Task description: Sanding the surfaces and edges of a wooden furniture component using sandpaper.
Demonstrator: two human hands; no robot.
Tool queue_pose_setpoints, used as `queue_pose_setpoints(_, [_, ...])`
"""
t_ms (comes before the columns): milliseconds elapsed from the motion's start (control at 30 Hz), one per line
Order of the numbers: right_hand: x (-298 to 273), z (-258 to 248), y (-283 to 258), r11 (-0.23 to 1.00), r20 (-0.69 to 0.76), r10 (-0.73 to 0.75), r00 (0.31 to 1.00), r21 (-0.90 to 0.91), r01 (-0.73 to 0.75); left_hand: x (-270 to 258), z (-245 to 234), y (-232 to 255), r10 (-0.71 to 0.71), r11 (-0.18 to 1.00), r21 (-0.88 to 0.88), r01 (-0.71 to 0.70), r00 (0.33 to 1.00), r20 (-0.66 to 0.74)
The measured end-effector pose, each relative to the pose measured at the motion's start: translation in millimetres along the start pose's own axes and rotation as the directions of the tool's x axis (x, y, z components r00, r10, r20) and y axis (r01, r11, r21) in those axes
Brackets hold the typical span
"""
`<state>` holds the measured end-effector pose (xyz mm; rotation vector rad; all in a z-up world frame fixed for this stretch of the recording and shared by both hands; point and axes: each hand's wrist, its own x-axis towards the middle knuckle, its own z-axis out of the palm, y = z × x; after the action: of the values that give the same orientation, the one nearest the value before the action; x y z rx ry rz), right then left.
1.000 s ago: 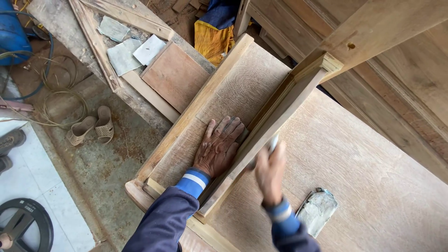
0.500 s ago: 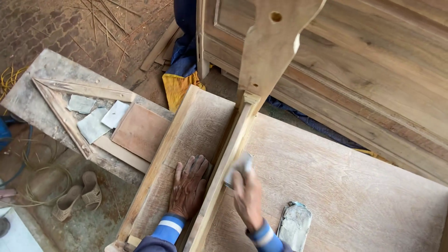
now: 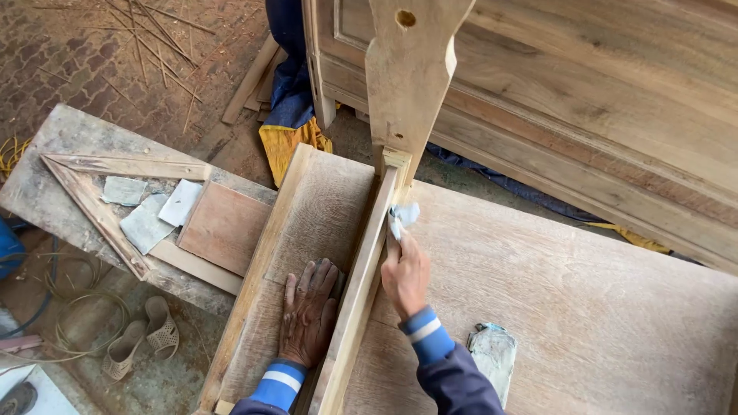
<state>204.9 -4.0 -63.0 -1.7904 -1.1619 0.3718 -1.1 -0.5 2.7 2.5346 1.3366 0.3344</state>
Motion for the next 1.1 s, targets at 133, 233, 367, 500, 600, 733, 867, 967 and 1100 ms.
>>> queue_pose_setpoints(133, [-27, -7, -31, 0.973, 0.072, 0.158, 0.985, 0.160, -0.168, 0, 4, -2, 0.004, 1.000, 0.011, -0.004, 1.000, -0.012])
queue_pose_setpoints(233, [-77, -1, -24, 0.975, 0.110, 0.116, 0.987, 0.178, -0.135, 0, 5, -6, 0.017, 1.000, 0.024, -0.017, 1.000, -0.017])
queue_pose_setpoints(367, [-27, 14, 2, 0.989, 0.190, 0.130, 0.973, 0.050, -0.142, -1, 7, -4, 0.013, 0.999, 0.031, -0.014, 1.000, 0.005])
queue_pose_setpoints(500, [25, 12, -2, 0.999, 0.012, 0.030, 0.999, 0.036, -0.031, 0, 3, -3, 0.014, 0.999, 0.030, -0.014, 1.000, -0.011])
queue_pose_setpoints(600, [-34, -8, -30, 0.983, 0.089, 0.066, 0.994, 0.165, -0.080, 0, 5, -4, 0.018, 1.000, 0.017, -0.017, 0.999, -0.028])
queue_pose_setpoints(733, [-108, -5, -22, 0.998, 0.244, 0.066, 0.967, -0.010, -0.065, -1, 9, -7, 0.015, 0.999, 0.030, -0.015, 1.000, -0.008])
queue_pose_setpoints(867, [-15, -33, -22, 0.978, 0.340, 0.026, 0.940, 0.186, -0.094, 2, 5, 0, 0.004, 1.000, 0.011, -0.004, 1.000, 0.019])
queue_pose_setpoints(967, [45, -13, -5, 0.967, 0.206, 0.244, 0.948, 0.017, -0.253, 6, 2, -2, 0.004, 1.000, 0.028, -0.004, 1.000, 0.013])
queue_pose_setpoints(1100, [9, -26, -33, 0.999, -0.063, -0.001, 0.998, 0.049, 0.004, 7, -2, 1, 0.019, 1.000, -0.008, -0.019, 1.000, -0.004])
